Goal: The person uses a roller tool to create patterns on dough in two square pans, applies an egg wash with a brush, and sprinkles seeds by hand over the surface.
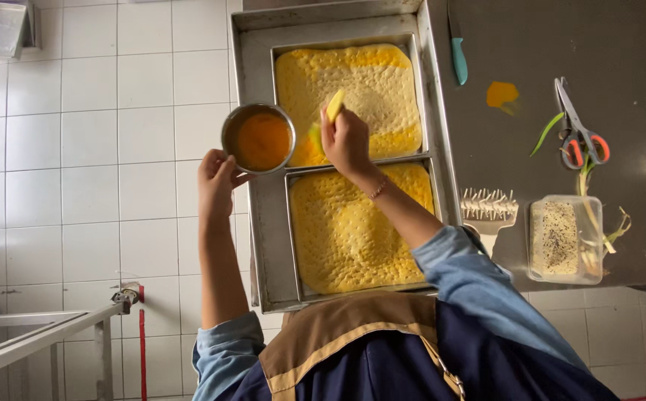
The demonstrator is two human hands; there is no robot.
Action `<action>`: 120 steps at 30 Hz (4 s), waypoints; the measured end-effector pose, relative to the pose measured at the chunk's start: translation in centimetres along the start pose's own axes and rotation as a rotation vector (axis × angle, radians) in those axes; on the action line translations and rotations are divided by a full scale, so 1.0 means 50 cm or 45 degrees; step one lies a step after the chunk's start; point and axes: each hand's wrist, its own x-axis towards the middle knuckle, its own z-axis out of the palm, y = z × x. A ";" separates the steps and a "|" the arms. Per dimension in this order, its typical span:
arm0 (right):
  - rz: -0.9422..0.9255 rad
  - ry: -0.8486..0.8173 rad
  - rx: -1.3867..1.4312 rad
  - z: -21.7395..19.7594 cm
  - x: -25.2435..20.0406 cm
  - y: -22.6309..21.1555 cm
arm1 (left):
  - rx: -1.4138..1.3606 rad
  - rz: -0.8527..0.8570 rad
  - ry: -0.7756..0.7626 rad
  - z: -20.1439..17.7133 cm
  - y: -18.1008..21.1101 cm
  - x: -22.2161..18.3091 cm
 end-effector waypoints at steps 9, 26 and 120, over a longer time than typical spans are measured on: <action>0.657 0.097 0.434 -0.181 -0.041 0.230 | 0.019 -0.005 0.011 -0.013 -0.001 -0.009; -1.017 -0.349 -0.079 -0.188 0.035 0.007 | -0.149 -0.069 -0.107 0.188 -0.139 0.105; 0.300 -0.283 -0.491 -0.081 0.172 0.222 | -0.082 -0.133 -0.083 0.061 -0.026 -0.003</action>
